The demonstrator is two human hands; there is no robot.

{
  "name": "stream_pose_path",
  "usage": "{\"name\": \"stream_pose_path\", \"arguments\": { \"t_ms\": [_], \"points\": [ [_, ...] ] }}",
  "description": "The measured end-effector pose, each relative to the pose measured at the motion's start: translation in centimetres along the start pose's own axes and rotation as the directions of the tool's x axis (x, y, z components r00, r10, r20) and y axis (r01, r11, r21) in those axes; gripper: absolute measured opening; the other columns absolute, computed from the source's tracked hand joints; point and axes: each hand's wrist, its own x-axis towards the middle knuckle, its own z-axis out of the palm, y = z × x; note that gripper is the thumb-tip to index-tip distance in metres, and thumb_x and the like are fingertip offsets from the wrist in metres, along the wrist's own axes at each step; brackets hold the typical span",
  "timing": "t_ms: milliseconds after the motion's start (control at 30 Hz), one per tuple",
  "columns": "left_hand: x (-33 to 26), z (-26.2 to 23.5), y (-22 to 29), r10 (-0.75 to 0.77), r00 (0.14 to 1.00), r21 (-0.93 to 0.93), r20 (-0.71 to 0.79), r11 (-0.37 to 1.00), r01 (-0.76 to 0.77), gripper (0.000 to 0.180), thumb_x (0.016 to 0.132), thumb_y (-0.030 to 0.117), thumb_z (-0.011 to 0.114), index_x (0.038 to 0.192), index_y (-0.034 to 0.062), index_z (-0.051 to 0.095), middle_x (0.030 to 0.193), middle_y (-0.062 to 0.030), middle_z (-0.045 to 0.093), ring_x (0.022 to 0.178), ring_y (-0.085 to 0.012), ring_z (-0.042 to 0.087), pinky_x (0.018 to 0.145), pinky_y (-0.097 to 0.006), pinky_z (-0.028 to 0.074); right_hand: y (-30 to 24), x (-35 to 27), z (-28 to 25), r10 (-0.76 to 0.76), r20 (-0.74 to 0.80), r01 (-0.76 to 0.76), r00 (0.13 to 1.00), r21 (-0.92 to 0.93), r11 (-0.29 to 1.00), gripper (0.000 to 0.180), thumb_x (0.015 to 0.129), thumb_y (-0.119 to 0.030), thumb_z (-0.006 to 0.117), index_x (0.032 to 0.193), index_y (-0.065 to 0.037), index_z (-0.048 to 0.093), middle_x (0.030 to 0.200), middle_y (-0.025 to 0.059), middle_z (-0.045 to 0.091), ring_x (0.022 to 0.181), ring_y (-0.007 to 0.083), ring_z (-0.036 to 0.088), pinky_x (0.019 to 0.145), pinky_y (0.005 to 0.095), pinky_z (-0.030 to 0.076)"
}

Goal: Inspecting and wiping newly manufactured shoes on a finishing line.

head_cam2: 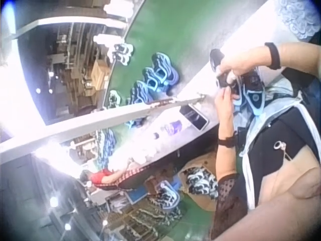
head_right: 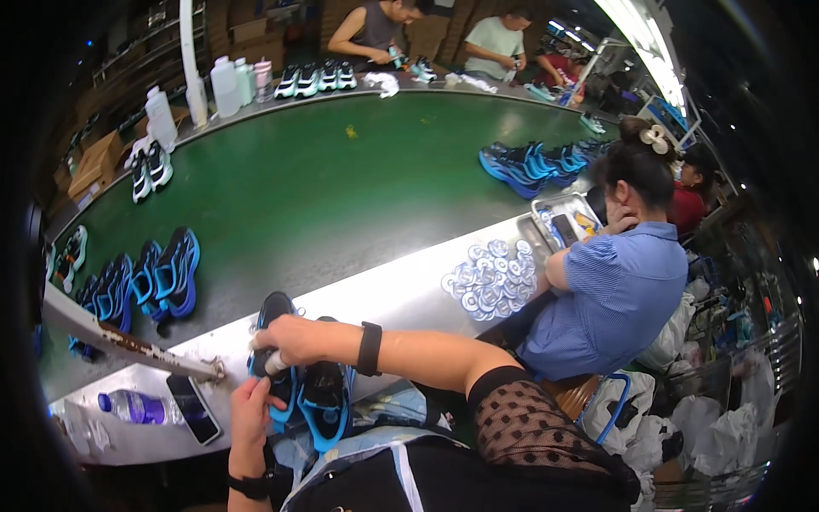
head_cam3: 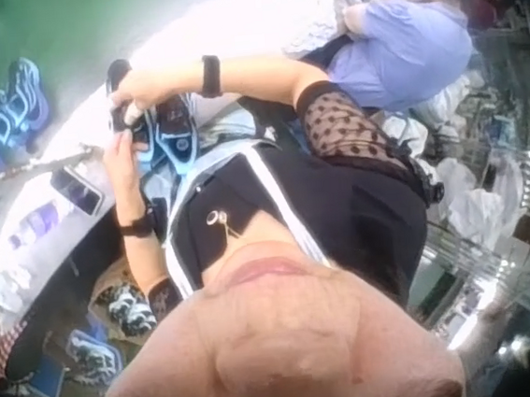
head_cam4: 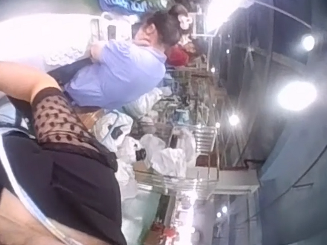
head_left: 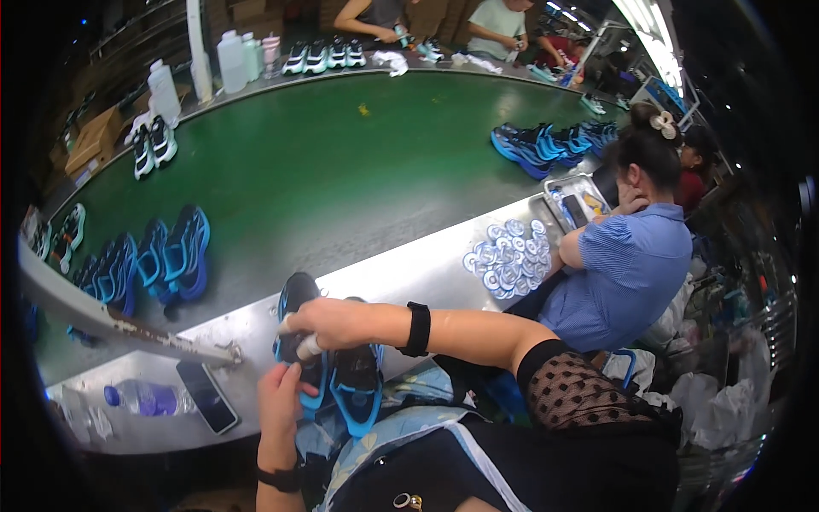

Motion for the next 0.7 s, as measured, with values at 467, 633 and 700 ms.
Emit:
{"name": "stream_pose_path", "arguments": {
  "t_ms": [467,633,700],
  "points": [
    [0.1,-0.3,-1.3,-0.022,1.000,0.000,0.014,1.000,0.022,0.019,0.096,0.017,0.057,0.085,0.0009,0.059,0.067,-0.0092,0.063,0.052,-0.0156,0.061,0.041,-0.024,0.039,0.4,-1.0,2.8,-0.057,-0.078,0.054,0.995,-0.032,0.998,0.030,0.082,-0.018,0.067,0.109,-0.008,0.061,0.093,0.0168,0.061,0.092,0.0367,0.059,0.079,0.0446,0.047],
    [0.4,-0.6,-1.7,0.064,0.997,-0.090,-0.034,0.994,-0.067,0.020,0.097,0.019,0.055,0.086,0.0020,0.060,0.063,-0.0086,0.063,0.052,-0.0148,0.062,0.040,-0.025,0.038,0.8,-0.7,3.0,-0.164,-0.141,0.145,0.976,-0.139,0.980,0.024,0.081,-0.019,0.067,0.101,-0.006,0.061,0.089,0.0146,0.061,0.088,0.0351,0.058,0.078,0.0443,0.046],
    [0.2,-1.0,0.2,-0.100,0.991,0.082,0.091,0.992,0.092,0.020,0.097,0.017,0.055,0.094,-0.0022,0.061,0.080,-0.0068,0.064,0.059,-0.0201,0.067,0.047,-0.024,0.044,2.1,-1.0,2.6,-0.243,-0.195,0.236,0.950,-0.059,0.970,0.022,0.081,-0.021,0.068,0.095,-0.006,0.060,0.087,0.0137,0.061,0.087,0.0346,0.058,0.077,0.0443,0.046]
  ]
}}
